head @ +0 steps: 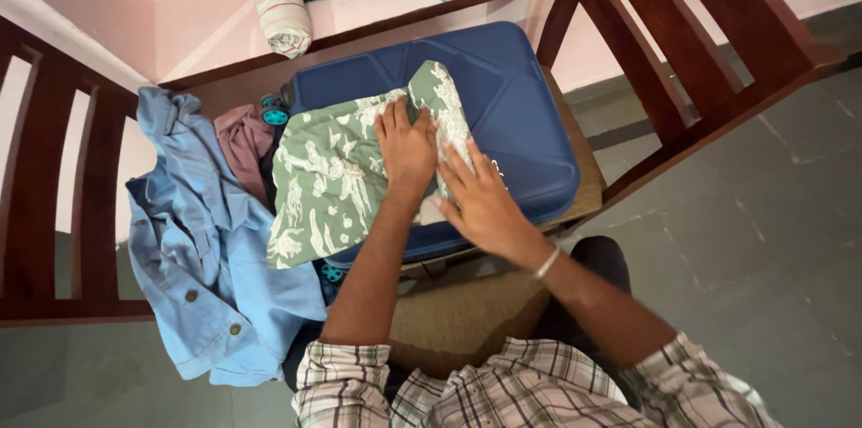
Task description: The person folds a green patterned cloth on a blue suitcase and places it on a shelf. Then the person lays out a light blue denim jacket, buttons it, and folds it on the suitcase.
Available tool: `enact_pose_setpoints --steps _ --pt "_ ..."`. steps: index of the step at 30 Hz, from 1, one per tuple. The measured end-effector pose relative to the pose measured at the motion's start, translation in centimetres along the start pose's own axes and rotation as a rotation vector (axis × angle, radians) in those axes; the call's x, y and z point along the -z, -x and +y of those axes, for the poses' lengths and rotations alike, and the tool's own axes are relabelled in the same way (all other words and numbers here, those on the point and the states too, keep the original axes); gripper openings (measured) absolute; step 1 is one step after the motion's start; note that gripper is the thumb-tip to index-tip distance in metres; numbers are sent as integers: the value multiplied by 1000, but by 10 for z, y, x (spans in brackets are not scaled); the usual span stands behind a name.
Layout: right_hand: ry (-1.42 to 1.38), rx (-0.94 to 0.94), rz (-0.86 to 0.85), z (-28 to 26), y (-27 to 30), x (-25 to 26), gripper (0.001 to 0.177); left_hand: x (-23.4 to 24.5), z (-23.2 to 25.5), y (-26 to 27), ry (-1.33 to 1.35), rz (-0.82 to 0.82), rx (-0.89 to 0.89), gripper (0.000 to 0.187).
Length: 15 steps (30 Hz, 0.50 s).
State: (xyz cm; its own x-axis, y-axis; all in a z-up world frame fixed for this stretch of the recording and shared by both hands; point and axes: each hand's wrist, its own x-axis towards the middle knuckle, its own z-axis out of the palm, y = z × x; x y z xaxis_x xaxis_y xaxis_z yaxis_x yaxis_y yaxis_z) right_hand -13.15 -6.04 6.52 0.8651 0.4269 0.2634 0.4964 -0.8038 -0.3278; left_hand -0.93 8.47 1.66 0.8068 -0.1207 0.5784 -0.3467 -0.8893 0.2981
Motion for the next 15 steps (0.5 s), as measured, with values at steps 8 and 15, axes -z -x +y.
enact_pose_setpoints --steps 8,15 --pt "144 161 103 -33 64 -1 62 1 -1 -1 -9 -14 21 36" --pt "-397 -177 170 -26 92 4 53 13 7 2 1 15 23 37"
